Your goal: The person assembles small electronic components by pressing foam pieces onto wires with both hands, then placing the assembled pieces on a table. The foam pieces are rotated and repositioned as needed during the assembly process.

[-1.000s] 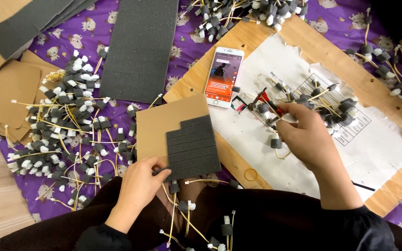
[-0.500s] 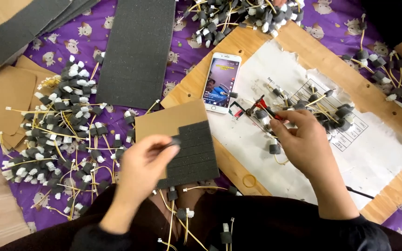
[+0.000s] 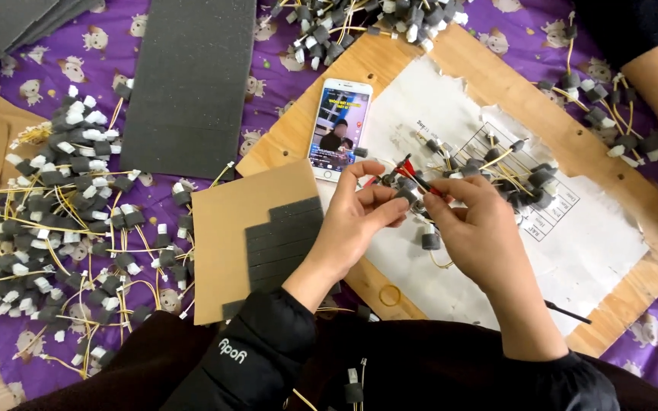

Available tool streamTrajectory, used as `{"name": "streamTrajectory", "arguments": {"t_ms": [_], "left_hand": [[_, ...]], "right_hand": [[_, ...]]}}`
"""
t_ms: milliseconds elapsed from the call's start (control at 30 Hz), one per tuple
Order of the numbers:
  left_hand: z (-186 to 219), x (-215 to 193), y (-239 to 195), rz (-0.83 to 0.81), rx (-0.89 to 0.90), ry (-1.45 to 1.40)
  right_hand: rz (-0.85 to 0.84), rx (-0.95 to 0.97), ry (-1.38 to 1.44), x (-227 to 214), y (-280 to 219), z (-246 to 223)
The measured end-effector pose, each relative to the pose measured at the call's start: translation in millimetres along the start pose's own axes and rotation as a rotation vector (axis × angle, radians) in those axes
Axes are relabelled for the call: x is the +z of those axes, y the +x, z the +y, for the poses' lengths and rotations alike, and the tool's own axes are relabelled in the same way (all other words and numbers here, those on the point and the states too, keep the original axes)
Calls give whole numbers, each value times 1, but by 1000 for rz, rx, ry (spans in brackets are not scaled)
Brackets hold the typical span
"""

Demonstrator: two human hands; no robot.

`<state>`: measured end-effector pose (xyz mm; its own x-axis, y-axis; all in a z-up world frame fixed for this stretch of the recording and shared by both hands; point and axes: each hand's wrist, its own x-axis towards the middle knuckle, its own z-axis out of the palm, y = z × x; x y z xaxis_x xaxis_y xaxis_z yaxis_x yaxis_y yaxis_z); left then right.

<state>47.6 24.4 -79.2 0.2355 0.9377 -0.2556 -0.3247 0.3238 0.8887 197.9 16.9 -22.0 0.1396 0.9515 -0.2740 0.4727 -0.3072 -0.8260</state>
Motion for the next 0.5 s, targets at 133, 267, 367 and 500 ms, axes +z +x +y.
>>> {"name": "streamTrajectory", "arguments": {"t_ms": [133,267,367,500], "left_hand": [[0,2,8,-16,13,-3],[-3,1,13,-47,-9,-1],[-3,1,14,-52,-17,-1],[2,1,12,-67,-19,-8]], "right_hand": [[-5,14,0,-1,-2,-4],[-16,24,13,-2,-2,-6],[-21,23,18,-2,-3,-6],[-20,9,27,-2,-4,-8]]}}
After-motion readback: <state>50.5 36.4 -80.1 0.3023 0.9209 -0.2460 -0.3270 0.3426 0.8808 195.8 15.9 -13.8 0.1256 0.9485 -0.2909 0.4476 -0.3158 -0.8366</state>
